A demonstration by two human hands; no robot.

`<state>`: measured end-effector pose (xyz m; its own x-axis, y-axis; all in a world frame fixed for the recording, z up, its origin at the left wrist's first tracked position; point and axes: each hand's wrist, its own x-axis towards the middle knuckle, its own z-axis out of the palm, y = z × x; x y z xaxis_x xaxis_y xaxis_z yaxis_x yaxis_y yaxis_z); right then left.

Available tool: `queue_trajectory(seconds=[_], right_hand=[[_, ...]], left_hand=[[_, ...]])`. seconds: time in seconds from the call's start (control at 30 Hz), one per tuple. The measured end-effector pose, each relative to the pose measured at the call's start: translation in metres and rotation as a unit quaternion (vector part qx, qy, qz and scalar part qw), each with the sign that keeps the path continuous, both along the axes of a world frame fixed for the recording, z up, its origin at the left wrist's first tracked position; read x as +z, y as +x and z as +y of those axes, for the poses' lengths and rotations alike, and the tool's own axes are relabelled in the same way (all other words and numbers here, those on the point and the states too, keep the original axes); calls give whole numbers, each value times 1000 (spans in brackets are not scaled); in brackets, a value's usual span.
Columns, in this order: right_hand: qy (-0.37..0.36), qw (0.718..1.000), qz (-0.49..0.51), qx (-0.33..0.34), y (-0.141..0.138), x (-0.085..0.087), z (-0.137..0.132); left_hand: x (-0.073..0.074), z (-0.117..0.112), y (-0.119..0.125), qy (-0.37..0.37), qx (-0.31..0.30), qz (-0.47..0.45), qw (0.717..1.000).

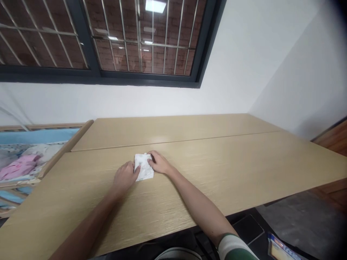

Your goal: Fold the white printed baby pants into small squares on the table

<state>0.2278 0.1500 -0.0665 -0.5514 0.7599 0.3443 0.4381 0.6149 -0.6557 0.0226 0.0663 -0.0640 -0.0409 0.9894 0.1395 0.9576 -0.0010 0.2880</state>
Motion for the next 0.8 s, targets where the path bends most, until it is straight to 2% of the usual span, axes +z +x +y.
queue_trajectory(seconds=[0.6,0.7,0.8], right_hand=[[-15,1000,4,-16,-1,1,-1],[-25,999,15,-29,-1,4,-4],[-20,999,27,-29,-4,12,-18]], left_hand=[[-2,1,1,-2,-4,-95,995],[6,-2,4,4,-5,-131,991],[24,-16,8,16,-9,-167,986]])
